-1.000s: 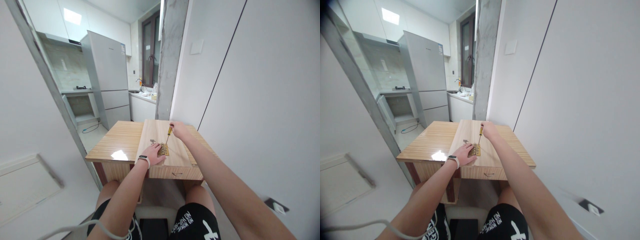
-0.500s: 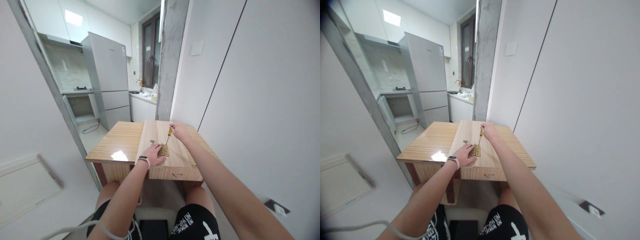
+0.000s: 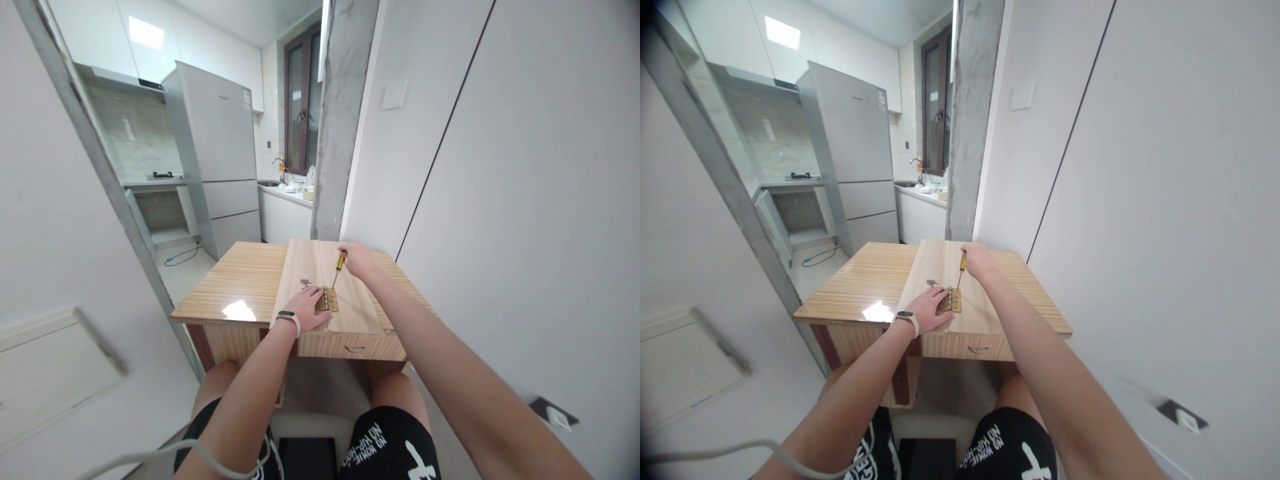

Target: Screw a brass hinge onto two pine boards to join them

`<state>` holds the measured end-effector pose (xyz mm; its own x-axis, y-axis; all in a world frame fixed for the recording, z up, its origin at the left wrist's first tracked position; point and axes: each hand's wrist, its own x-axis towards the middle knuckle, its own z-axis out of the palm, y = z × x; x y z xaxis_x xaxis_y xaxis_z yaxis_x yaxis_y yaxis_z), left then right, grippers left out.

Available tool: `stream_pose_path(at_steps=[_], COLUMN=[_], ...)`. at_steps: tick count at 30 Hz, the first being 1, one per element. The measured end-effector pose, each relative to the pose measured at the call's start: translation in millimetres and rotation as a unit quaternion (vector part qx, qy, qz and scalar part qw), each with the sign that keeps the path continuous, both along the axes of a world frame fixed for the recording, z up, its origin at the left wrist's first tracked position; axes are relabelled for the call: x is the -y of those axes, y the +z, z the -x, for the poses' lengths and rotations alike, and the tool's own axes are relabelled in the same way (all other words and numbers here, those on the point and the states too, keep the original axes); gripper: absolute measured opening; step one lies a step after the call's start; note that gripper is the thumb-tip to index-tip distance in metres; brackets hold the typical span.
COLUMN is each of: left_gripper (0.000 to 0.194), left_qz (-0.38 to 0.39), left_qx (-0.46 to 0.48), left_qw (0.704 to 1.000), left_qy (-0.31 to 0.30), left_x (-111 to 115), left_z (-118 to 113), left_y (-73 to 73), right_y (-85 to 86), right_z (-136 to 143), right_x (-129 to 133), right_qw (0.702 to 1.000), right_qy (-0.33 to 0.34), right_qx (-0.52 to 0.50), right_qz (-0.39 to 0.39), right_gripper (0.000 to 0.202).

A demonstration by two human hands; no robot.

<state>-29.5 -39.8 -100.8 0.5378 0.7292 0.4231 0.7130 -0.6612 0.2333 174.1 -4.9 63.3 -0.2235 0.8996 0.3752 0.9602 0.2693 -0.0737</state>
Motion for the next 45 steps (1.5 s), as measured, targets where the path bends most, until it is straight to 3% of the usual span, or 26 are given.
stream_pose_path(at_steps=[14, 28, 45], left_gripper=[0.074, 0.074, 0.075], left_qz=[0.007, 0.017, 0.011], left_qx=[0.001, 0.000, -0.004], left_qw=[1.000, 1.000, 1.000], left_qy=[0.000, 0.003, 0.001], left_x=[-1, 3, 0], left_z=[-1, -1, 0], left_y=[0.4, 5.0, 2.1], right_y=[8.2, -8.6, 5.8], right_z=[3, -1, -1], right_x=[5, -2, 2], right_qw=[0.999, 0.999, 0.999], right_qy=[-0.046, 0.010, -0.035], right_qx=[0.013, -0.023, 0.016], right_qz=[0.026, -0.031, 0.016], right_gripper=[0.030, 0.027, 0.024])
